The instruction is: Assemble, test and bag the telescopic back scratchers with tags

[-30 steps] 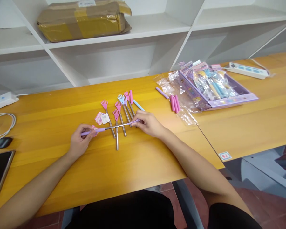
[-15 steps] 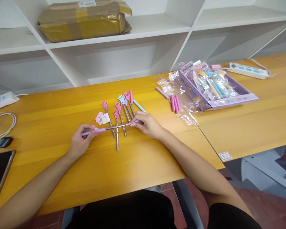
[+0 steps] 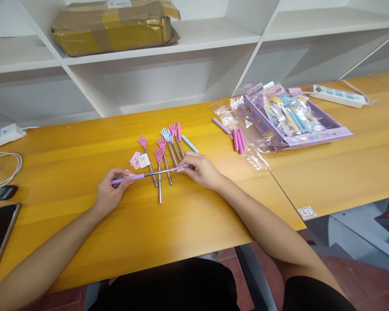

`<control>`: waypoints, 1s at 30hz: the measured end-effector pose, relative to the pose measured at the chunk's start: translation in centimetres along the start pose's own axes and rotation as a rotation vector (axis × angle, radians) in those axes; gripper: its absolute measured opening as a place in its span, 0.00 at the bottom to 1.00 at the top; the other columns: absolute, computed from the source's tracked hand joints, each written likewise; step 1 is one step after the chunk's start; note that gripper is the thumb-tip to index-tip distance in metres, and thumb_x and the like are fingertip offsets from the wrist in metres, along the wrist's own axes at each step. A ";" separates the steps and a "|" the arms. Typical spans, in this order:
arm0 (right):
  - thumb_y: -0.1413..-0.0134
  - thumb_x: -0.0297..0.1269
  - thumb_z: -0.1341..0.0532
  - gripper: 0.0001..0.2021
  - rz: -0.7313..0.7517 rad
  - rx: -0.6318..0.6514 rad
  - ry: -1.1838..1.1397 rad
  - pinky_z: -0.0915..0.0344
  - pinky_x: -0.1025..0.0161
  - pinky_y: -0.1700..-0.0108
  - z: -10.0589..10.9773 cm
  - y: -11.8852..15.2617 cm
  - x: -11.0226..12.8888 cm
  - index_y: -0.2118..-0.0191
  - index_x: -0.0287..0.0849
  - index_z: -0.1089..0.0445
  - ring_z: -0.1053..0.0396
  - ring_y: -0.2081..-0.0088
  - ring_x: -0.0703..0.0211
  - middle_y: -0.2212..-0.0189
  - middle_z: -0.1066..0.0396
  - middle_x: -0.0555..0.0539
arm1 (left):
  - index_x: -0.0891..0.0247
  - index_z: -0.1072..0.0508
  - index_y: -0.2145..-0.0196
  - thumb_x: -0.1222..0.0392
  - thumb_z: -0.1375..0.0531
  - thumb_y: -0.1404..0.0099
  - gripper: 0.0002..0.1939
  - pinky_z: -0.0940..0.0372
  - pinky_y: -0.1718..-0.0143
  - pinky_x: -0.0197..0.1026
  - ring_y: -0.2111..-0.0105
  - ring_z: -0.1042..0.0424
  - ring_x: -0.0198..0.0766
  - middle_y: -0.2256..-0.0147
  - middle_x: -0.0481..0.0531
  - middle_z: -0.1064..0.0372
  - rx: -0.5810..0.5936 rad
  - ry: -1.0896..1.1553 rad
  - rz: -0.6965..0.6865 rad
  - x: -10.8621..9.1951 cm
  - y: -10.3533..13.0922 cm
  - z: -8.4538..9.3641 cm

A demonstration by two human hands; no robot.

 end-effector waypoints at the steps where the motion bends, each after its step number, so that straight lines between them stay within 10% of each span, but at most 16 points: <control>1: 0.30 0.39 0.33 0.07 0.000 0.000 -0.002 0.37 0.62 0.66 0.0 0.0 0.1 0.60 0.44 0.20 0.34 0.71 0.62 0.68 0.30 0.49 | 0.59 0.25 0.58 0.50 0.32 0.30 0.12 0.33 0.67 0.38 0.66 0.24 0.38 0.62 0.50 0.23 0.000 0.001 0.000 0.0 0.0 0.0; 30: 0.29 0.44 0.34 0.10 -0.021 0.002 -0.017 0.37 0.61 0.67 -0.2 -0.1 0.5 0.60 0.45 0.20 0.35 0.71 0.60 0.69 0.30 0.48 | 0.59 0.24 0.58 0.49 0.32 0.31 0.12 0.33 0.69 0.38 0.67 0.26 0.39 0.65 0.51 0.24 0.003 -0.040 -0.021 -0.8 0.0 -0.2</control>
Point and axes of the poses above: each hand's wrist, its own y-axis away from the middle knuckle, its own z-axis out of the back of the hand, x = y × z, the point moved 9 cm from there along -y, towards the middle knuckle
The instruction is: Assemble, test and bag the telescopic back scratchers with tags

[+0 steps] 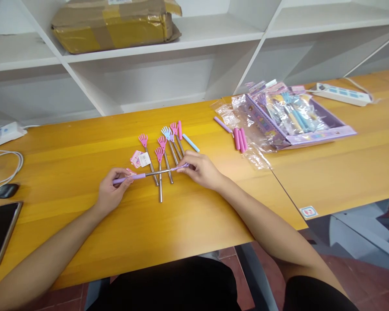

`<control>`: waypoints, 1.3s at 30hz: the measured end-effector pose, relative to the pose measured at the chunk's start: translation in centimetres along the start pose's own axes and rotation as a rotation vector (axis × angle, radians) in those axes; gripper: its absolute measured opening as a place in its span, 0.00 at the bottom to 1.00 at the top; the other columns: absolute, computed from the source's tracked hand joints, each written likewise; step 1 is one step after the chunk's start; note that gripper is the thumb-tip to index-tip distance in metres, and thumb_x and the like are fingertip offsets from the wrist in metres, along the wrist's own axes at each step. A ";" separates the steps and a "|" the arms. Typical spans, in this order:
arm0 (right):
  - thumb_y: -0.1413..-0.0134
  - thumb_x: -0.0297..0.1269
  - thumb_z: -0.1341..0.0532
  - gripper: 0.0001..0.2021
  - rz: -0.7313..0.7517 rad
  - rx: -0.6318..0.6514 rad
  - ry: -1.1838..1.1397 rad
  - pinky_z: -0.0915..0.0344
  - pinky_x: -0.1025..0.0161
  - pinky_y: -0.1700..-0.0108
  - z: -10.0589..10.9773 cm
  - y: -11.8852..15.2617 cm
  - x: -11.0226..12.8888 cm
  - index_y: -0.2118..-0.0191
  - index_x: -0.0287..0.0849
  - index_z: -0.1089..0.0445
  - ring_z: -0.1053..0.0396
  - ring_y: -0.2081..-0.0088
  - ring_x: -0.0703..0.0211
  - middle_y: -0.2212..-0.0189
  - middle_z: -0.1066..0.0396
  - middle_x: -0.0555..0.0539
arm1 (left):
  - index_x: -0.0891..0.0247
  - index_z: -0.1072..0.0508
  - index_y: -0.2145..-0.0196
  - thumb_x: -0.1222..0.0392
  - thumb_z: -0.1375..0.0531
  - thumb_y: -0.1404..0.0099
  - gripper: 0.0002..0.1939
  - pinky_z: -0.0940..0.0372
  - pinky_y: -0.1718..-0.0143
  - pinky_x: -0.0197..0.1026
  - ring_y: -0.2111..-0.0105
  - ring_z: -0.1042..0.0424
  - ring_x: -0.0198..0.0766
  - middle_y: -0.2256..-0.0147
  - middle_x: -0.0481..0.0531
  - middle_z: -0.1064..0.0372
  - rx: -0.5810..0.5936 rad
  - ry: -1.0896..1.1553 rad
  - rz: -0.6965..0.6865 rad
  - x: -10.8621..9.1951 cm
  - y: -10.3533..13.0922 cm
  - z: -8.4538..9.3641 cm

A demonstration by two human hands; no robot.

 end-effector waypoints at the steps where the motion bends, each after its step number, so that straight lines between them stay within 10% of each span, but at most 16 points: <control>1: 0.29 0.44 0.34 0.10 -0.002 0.000 0.001 0.37 0.61 0.67 0.0 0.0 0.0 0.60 0.45 0.20 0.35 0.70 0.60 0.69 0.30 0.48 | 0.59 0.24 0.58 0.49 0.32 0.31 0.12 0.33 0.69 0.38 0.67 0.26 0.40 0.65 0.51 0.24 0.001 0.001 -0.003 -0.1 0.0 0.0; 39: 0.30 0.44 0.33 0.10 -0.048 0.014 -0.034 0.41 0.62 0.68 -1.1 0.4 0.6 0.62 0.44 0.20 0.38 0.71 0.61 0.71 0.34 0.50 | 0.58 0.22 0.56 0.47 0.32 0.30 0.13 0.33 0.68 0.37 0.69 0.27 0.37 0.62 0.51 0.23 0.003 -0.032 -0.053 -0.8 1.0 -0.3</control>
Point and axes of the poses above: each hand's wrist, its own y-axis away from the middle knuckle, its own z-axis out of the back of the hand, x = y × z, the point moved 9 cm from there along -y, towards the middle knuckle
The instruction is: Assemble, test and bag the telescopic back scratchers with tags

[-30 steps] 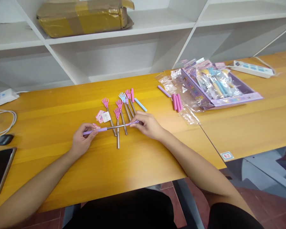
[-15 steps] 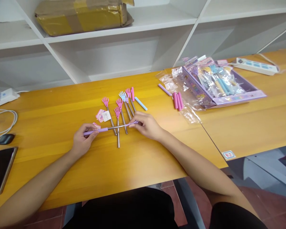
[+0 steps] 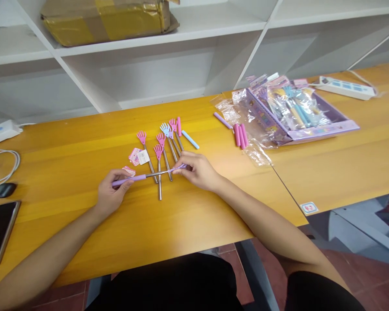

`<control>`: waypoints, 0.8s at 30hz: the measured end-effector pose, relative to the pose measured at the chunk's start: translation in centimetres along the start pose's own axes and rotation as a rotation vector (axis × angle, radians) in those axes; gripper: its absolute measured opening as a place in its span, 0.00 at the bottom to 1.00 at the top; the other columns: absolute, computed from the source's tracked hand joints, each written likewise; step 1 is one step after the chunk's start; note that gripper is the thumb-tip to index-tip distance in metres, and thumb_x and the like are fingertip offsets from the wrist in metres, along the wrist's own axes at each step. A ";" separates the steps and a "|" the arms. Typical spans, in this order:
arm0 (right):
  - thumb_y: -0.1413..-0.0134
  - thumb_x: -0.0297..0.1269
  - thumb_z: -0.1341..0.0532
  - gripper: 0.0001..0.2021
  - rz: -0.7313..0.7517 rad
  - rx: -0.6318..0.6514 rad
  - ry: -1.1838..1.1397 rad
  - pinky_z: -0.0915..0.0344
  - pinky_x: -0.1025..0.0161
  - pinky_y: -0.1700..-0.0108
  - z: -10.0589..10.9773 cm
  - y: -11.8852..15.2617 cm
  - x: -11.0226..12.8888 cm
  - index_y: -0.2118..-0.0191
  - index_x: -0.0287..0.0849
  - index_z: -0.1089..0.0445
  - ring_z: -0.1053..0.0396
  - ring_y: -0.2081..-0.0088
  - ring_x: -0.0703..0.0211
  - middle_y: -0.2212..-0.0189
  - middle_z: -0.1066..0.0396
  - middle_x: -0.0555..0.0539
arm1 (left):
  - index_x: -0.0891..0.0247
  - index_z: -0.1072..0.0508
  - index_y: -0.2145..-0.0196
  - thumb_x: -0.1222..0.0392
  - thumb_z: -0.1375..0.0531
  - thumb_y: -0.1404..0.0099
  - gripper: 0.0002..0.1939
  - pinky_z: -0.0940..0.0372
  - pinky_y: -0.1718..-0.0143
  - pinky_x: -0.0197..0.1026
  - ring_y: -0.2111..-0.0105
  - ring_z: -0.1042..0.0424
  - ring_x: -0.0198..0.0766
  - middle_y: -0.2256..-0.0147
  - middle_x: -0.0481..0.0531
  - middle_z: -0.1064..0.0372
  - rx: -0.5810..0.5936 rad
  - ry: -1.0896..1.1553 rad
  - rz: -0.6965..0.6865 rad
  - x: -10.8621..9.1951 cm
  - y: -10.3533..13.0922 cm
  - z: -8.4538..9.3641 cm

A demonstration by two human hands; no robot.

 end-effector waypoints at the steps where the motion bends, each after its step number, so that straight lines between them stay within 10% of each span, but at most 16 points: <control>1: 0.30 0.44 0.33 0.10 0.000 0.000 0.000 0.41 0.62 0.68 0.0 0.0 0.0 0.62 0.44 0.20 0.38 0.71 0.61 0.71 0.34 0.50 | 0.59 0.22 0.56 0.47 0.32 0.30 0.13 0.33 0.68 0.37 0.69 0.28 0.37 0.63 0.51 0.23 0.001 -0.004 0.001 0.1 0.0 0.0; 24: 0.30 0.43 0.33 0.10 -0.016 0.008 -0.032 0.42 0.61 0.68 -0.6 0.2 0.4 0.62 0.44 0.20 0.37 0.70 0.61 0.70 0.32 0.49 | 0.58 0.21 0.56 0.50 0.32 0.30 0.10 0.36 0.70 0.36 0.72 0.31 0.35 0.67 0.48 0.26 0.020 -0.007 -0.035 -0.3 0.1 -0.3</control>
Point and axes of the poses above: each hand's wrist, its own y-axis away from the middle knuckle, its own z-axis out of the back of the hand, x = y × z, the point moved 9 cm from there along -y, towards the middle knuckle
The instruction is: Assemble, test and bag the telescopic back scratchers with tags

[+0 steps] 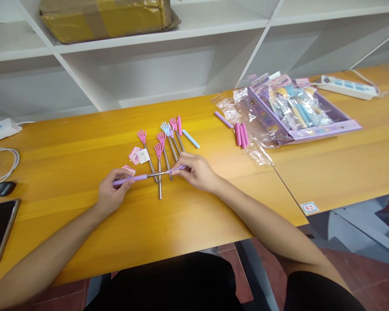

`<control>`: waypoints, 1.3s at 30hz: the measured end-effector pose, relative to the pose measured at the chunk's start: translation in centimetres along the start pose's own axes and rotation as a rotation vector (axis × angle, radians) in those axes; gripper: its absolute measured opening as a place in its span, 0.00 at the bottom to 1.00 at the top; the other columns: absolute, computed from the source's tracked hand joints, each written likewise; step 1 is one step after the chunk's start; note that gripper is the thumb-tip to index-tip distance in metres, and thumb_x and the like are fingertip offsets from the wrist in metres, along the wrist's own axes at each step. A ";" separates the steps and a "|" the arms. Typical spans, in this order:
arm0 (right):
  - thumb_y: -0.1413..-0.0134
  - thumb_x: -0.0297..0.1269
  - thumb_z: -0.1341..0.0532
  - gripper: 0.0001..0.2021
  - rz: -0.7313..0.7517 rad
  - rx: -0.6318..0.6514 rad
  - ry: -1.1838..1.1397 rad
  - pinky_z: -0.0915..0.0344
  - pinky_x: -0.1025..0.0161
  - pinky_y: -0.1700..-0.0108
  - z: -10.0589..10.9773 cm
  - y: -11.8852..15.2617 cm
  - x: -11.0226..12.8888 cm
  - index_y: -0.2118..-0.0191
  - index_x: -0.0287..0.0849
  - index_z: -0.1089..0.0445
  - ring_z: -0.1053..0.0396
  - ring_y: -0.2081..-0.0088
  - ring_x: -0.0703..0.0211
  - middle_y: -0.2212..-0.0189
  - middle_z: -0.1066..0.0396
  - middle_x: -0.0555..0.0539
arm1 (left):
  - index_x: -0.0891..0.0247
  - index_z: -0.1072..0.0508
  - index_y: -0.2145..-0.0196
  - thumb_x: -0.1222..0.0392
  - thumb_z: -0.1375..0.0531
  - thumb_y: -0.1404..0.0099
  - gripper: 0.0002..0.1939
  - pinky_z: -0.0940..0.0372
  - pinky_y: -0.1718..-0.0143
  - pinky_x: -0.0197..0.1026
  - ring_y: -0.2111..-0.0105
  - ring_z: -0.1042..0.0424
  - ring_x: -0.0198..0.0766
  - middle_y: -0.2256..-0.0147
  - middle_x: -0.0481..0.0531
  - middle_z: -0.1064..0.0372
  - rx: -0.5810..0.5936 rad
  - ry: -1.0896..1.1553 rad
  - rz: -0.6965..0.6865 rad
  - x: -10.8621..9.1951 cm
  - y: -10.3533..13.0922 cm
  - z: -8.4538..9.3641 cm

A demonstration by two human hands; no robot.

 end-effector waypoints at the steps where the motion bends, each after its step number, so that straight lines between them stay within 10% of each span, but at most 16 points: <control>1: 0.30 0.43 0.32 0.10 0.001 -0.002 -0.003 0.42 0.62 0.68 0.0 0.0 0.0 0.62 0.44 0.20 0.37 0.70 0.61 0.70 0.32 0.49 | 0.58 0.21 0.56 0.51 0.32 0.30 0.10 0.37 0.71 0.36 0.74 0.32 0.34 0.68 0.47 0.27 0.002 0.000 -0.007 0.0 0.0 0.0; 39: 0.30 0.44 0.32 0.11 0.047 -0.029 -0.029 0.42 0.63 0.69 -0.7 0.1 0.6 0.62 0.42 0.20 0.37 0.71 0.62 0.71 0.33 0.50 | 0.61 0.25 0.66 0.58 0.31 0.32 0.08 0.41 0.76 0.32 0.78 0.35 0.29 0.74 0.43 0.30 -0.031 -0.010 -0.125 -1.3 0.4 -0.1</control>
Point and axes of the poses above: each hand's wrist, its own y-axis away from the middle knuckle, its own z-axis out of the back of the hand, x = y × z, the point moved 9 cm from there along -y, towards the middle knuckle
